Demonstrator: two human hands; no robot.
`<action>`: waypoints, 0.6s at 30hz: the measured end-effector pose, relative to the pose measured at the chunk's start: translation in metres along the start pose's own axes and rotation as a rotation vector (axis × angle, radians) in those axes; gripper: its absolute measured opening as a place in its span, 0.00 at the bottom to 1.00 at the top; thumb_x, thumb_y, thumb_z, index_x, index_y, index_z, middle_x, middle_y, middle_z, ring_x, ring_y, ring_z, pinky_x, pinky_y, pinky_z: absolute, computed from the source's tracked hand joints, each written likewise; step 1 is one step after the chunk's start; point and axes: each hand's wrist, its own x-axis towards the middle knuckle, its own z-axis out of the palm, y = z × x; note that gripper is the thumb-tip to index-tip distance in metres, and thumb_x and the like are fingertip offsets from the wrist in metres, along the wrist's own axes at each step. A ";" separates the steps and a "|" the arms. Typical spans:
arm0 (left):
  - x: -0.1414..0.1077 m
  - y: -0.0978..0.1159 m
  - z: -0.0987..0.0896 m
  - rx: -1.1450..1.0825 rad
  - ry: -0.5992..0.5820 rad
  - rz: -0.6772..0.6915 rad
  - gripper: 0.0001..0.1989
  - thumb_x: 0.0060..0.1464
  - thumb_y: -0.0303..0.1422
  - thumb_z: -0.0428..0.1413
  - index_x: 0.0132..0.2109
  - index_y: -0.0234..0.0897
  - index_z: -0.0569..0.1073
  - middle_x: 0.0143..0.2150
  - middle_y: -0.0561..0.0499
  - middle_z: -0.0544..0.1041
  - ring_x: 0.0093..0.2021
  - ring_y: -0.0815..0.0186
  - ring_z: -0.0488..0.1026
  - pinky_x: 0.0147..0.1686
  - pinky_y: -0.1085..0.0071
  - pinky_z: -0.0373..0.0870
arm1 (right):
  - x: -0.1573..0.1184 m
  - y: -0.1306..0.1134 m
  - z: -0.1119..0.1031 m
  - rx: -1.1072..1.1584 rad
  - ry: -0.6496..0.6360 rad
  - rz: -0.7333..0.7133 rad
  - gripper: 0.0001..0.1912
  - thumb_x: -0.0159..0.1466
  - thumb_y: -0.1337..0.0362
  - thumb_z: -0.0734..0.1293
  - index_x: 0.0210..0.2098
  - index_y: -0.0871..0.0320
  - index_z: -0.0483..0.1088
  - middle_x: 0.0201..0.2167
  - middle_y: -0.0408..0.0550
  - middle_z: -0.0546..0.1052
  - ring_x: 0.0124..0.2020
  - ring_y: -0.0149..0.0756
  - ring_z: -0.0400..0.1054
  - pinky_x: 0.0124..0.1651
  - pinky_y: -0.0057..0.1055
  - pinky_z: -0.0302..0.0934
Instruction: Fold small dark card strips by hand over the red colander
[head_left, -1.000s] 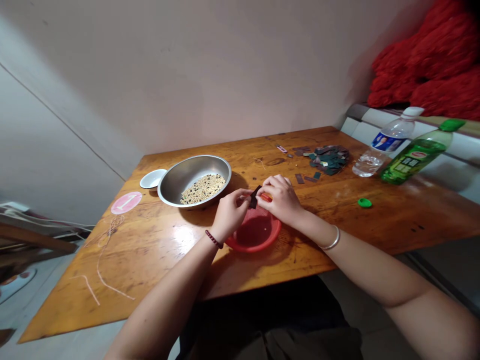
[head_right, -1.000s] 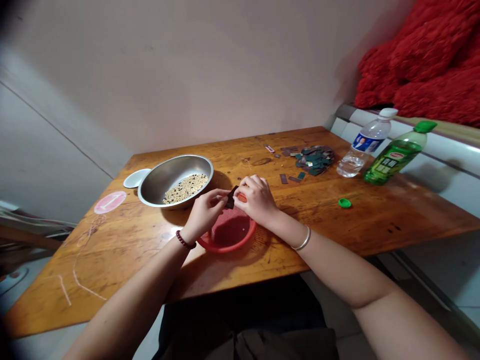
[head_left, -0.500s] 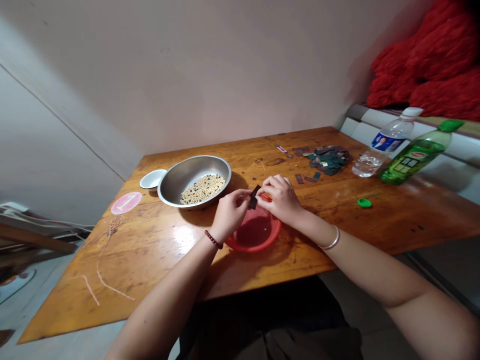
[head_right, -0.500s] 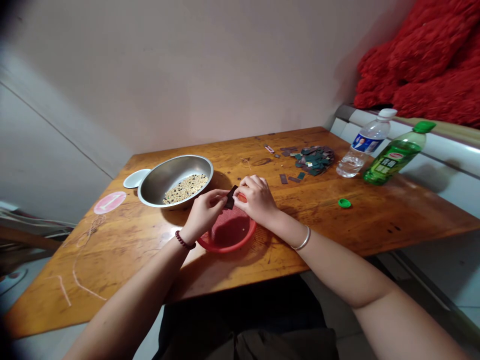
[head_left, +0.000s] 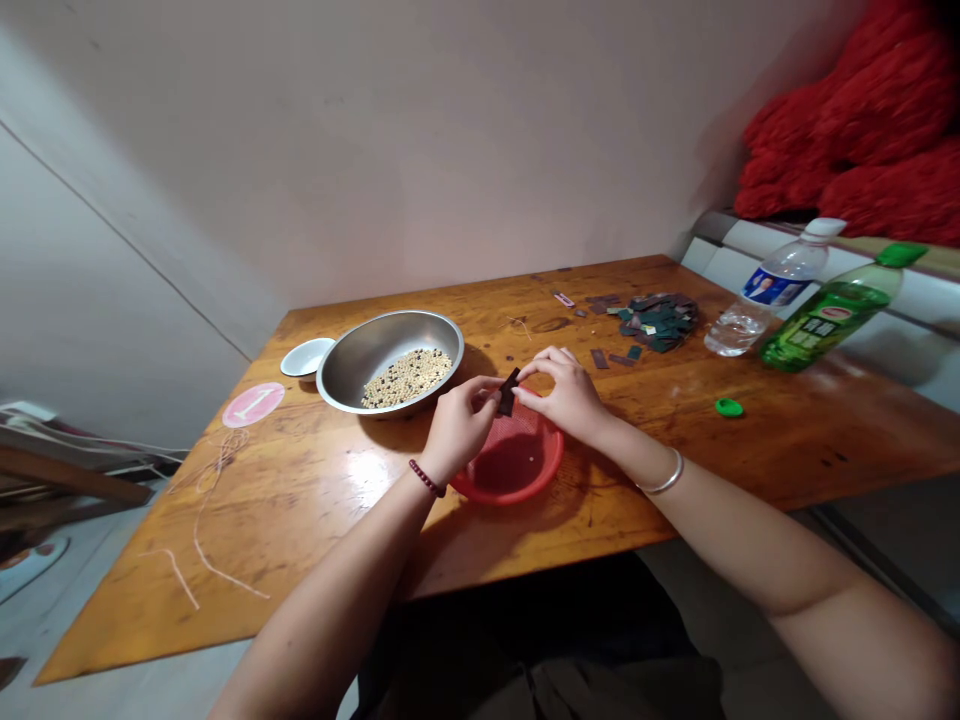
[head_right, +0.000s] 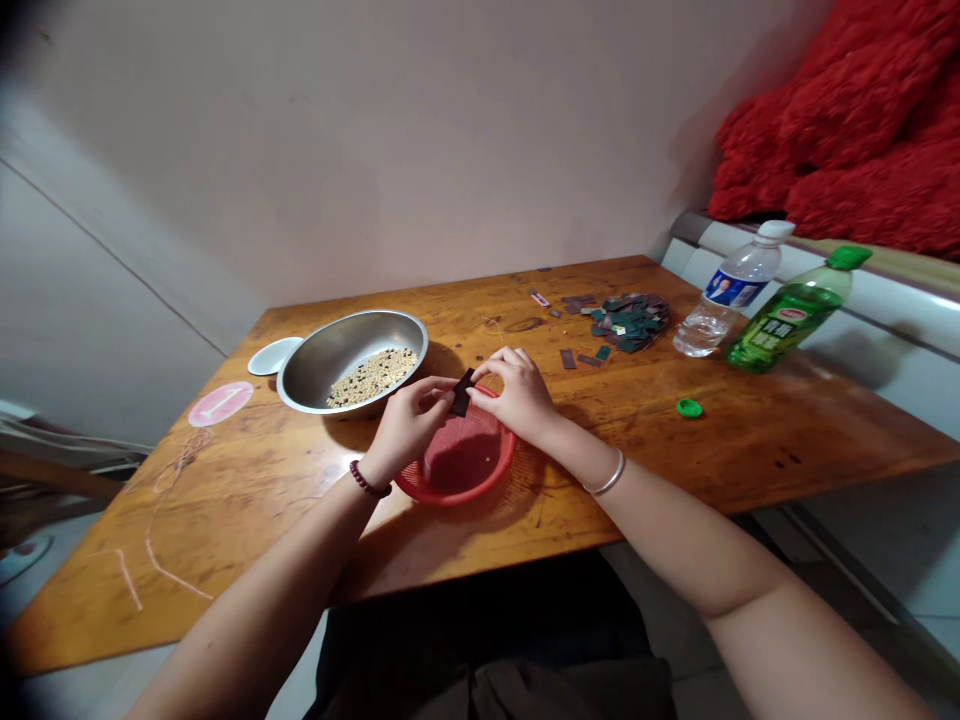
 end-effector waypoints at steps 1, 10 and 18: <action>0.000 0.000 0.000 -0.005 0.000 -0.002 0.13 0.58 0.31 0.52 0.47 0.37 0.76 0.38 0.47 0.81 0.38 0.65 0.79 0.34 0.75 0.74 | 0.000 0.000 0.000 0.014 0.002 0.008 0.07 0.56 0.65 0.72 0.35 0.56 0.73 0.35 0.47 0.72 0.40 0.41 0.67 0.46 0.38 0.61; 0.000 0.002 -0.001 -0.016 0.004 -0.024 0.13 0.58 0.32 0.51 0.47 0.36 0.76 0.40 0.46 0.81 0.39 0.65 0.79 0.35 0.75 0.74 | 0.000 0.006 0.004 0.107 -0.006 0.050 0.14 0.55 0.64 0.71 0.40 0.56 0.69 0.38 0.49 0.75 0.41 0.41 0.69 0.47 0.39 0.64; 0.003 0.000 0.000 -0.120 -0.010 -0.078 0.12 0.57 0.32 0.53 0.46 0.34 0.76 0.37 0.45 0.80 0.34 0.66 0.77 0.28 0.77 0.72 | 0.000 0.004 0.004 0.323 -0.073 0.223 0.16 0.54 0.62 0.72 0.41 0.56 0.70 0.38 0.48 0.78 0.37 0.38 0.74 0.42 0.36 0.69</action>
